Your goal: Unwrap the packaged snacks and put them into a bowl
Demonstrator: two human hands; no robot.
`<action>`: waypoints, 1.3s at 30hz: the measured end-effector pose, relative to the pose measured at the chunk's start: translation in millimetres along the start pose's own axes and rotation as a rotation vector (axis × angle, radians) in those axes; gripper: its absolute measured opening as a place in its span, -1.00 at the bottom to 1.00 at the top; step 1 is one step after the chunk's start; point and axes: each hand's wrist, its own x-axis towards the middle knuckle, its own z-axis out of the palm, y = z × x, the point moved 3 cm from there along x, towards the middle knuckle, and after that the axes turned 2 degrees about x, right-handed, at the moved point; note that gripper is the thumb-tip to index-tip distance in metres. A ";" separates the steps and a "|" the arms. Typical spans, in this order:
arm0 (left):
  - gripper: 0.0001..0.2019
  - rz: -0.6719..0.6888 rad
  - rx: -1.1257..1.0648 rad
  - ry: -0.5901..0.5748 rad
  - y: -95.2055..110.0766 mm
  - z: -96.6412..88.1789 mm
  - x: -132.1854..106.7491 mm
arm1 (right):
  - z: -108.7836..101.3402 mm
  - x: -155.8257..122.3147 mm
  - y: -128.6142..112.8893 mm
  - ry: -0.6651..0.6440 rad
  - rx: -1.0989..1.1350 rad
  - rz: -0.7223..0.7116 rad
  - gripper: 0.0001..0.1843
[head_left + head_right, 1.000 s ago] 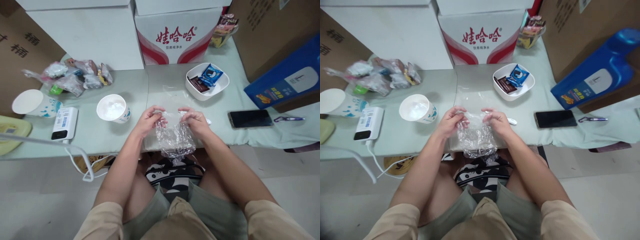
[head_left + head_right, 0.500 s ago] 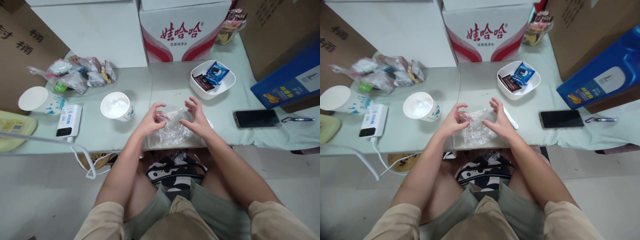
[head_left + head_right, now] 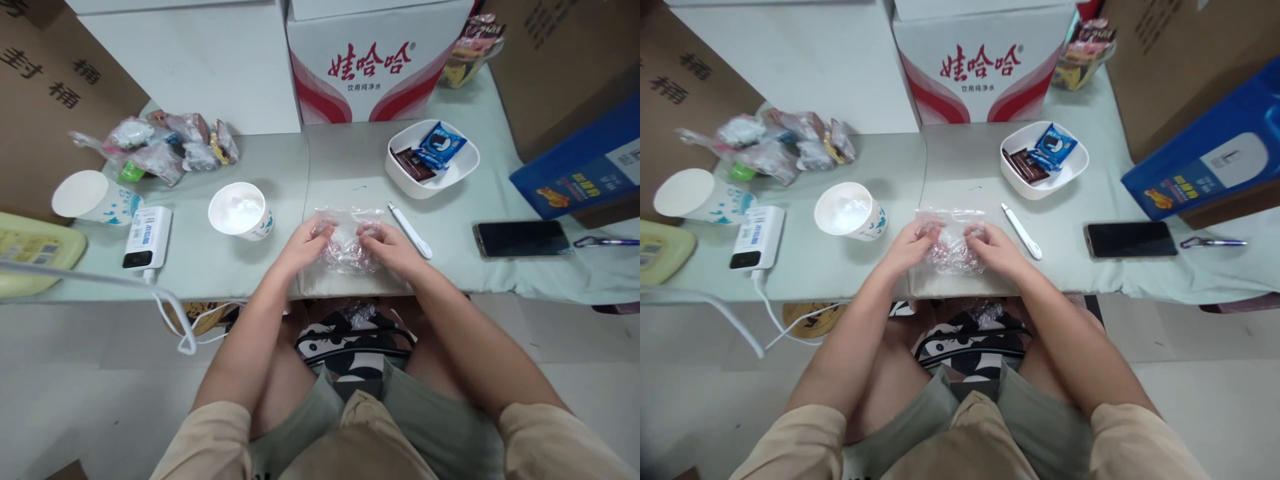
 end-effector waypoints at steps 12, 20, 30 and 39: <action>-0.75 -0.063 -0.208 -0.208 17.5 -14.4 -3.8 | -11.9 -4.9 -8.4 -0.115 0.292 -0.066 -0.58; -0.36 0.057 -0.002 -0.032 4.9 -17.4 2.5 | -17.8 3.7 6.1 0.244 0.114 -0.092 -0.09; -0.57 0.276 0.132 0.118 -4.7 0.4 5.0 | -10.4 -13.1 -13.1 0.359 -0.180 -0.432 -0.78; -0.57 0.268 0.113 0.027 9.2 19.7 -1.2 | 16.8 -3.8 7.5 0.108 0.214 -0.090 -0.57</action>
